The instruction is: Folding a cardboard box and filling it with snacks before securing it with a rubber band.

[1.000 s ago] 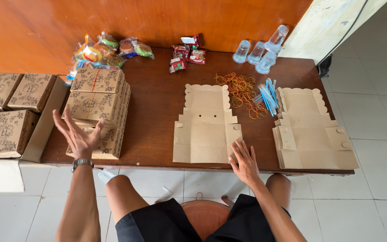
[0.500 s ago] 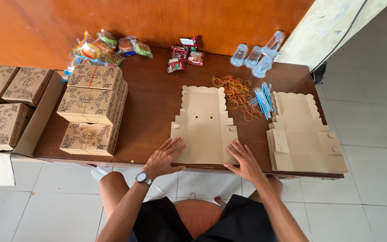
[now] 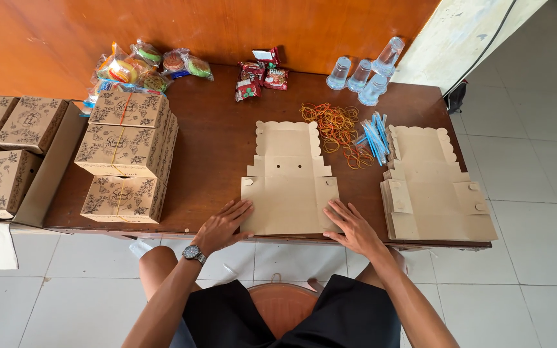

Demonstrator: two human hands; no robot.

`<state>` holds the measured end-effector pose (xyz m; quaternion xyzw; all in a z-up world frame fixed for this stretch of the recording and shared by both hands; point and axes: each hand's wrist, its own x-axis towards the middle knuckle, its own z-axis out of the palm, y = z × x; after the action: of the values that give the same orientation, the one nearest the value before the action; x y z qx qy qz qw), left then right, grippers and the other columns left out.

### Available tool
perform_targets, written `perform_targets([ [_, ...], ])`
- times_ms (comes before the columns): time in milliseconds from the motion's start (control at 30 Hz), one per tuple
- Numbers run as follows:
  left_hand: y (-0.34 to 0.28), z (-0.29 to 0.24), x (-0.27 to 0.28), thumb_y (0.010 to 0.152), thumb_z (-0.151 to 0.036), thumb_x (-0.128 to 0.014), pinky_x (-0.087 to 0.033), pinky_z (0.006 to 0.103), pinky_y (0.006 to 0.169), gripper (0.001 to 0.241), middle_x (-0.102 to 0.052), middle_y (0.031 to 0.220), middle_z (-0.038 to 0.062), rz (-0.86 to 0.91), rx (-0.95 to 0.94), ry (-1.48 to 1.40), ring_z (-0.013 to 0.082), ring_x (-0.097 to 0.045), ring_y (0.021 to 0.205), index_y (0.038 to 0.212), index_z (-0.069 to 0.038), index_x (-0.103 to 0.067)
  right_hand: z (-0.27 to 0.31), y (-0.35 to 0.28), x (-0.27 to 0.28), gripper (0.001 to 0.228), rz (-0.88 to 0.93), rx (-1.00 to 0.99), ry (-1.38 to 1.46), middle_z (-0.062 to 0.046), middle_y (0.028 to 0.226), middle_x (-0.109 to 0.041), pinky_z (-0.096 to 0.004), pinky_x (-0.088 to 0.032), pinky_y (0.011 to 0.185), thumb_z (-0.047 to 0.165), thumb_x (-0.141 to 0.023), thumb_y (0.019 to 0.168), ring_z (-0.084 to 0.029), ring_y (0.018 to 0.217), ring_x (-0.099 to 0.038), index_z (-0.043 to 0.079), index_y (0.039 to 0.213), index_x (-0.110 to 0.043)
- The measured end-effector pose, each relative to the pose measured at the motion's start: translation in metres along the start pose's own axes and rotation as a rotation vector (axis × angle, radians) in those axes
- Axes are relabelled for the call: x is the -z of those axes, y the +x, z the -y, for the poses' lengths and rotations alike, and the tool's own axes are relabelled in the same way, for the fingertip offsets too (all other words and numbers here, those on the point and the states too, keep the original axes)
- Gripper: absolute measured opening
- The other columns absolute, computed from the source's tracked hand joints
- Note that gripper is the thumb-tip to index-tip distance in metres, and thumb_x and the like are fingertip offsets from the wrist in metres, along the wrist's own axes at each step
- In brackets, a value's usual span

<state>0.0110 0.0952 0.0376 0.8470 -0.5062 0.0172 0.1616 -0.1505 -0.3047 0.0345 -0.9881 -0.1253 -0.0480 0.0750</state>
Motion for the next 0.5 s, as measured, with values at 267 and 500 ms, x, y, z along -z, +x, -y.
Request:
perform_targets([
  [267,-0.002,-0.003,0.009,0.091,-0.068,-0.059,-0.028,0.0417,0.123,0.08,-0.05,0.154,0.007,0.028,0.01,-0.024,0.0233,-0.043,0.144,0.149,-0.014,-0.049,0.006,0.002,0.02,0.07,0.03,0.057,-0.002,-0.011,0.159,-0.044,-0.054,-0.033,0.117,0.063,-0.062,0.094,-0.031,0.146,-0.04,0.017,0.146,-0.054],
  [500,-0.003,-0.001,0.015,0.092,-0.067,-0.058,-0.027,0.0418,0.123,0.081,-0.046,0.157,0.007,0.106,0.026,-0.049,0.0241,-0.04,0.146,0.151,-0.013,-0.046,0.001,0.003,0.015,0.065,0.073,0.084,-0.04,-0.011,0.157,-0.044,-0.058,-0.037,0.114,0.055,-0.059,0.098,-0.032,0.144,-0.042,0.023,0.153,-0.046],
])
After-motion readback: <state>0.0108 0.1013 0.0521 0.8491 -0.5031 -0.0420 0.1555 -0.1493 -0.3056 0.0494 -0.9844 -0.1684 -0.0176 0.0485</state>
